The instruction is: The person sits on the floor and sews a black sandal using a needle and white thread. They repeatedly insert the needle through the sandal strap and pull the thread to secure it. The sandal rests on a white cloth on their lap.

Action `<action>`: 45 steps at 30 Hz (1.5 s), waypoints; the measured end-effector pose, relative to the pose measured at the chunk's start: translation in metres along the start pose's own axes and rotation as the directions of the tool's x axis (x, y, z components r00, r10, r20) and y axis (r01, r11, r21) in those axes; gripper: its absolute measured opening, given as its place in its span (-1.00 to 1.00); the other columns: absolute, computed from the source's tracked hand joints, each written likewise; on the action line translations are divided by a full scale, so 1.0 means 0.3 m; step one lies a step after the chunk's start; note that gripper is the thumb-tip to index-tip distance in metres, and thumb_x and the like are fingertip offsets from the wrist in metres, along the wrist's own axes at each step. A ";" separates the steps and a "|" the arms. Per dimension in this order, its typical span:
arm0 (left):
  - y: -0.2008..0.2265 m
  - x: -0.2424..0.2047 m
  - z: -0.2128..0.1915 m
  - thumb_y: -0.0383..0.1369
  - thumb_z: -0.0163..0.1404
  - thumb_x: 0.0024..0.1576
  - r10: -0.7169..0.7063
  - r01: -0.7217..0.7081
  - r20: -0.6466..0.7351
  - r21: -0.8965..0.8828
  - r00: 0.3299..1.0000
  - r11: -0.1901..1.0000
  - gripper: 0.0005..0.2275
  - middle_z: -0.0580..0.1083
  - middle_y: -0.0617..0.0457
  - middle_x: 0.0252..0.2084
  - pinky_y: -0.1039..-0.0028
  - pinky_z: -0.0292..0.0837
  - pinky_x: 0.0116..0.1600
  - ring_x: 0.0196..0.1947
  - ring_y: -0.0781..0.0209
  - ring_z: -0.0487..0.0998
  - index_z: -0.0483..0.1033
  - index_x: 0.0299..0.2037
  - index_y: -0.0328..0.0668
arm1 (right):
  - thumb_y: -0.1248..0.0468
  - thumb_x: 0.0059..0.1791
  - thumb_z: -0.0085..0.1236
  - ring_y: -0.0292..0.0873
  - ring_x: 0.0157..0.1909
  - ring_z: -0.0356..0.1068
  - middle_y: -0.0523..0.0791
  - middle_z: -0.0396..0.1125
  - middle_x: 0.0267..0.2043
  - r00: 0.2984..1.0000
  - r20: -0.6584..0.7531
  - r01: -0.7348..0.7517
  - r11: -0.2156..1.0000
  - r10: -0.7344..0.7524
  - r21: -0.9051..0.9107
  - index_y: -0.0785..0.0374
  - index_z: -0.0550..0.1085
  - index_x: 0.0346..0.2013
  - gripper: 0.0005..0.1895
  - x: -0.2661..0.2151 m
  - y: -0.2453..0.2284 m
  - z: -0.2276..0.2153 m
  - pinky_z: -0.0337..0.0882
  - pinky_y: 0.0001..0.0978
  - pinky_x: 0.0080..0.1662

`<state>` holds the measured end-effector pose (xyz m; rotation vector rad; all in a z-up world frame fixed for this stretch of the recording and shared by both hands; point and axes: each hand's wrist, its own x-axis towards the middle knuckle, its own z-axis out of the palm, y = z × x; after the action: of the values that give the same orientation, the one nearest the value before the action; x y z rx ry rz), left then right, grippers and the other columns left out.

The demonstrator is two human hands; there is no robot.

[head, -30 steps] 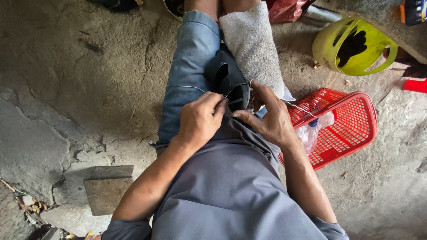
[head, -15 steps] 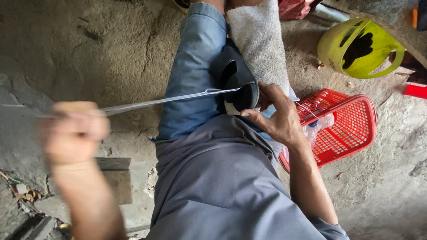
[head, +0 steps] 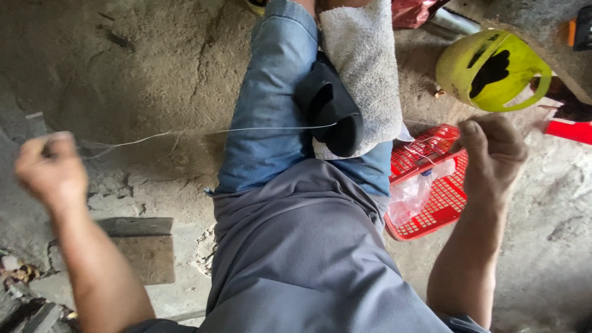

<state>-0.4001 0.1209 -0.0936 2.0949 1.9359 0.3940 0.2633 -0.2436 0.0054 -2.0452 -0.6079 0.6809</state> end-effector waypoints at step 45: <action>1.489 -0.431 0.173 -0.47 -0.05 0.27 0.592 0.272 0.639 -0.758 0.491 0.593 -0.72 0.65 -0.19 -0.21 0.29 0.61 -0.05 -0.09 0.02 0.68 0.55 0.16 -0.29 | -0.03 -0.06 0.38 -0.08 -0.44 0.43 -0.04 0.38 -0.51 0.861 0.504 0.089 0.996 -0.064 -0.026 0.33 0.53 -0.09 -0.50 -0.016 -0.074 0.261 0.39 -0.19 -0.30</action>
<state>0.0232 -0.0429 0.0205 1.3615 0.6494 0.1141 0.2043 -0.1898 -0.0113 -1.8727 -1.0062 1.1792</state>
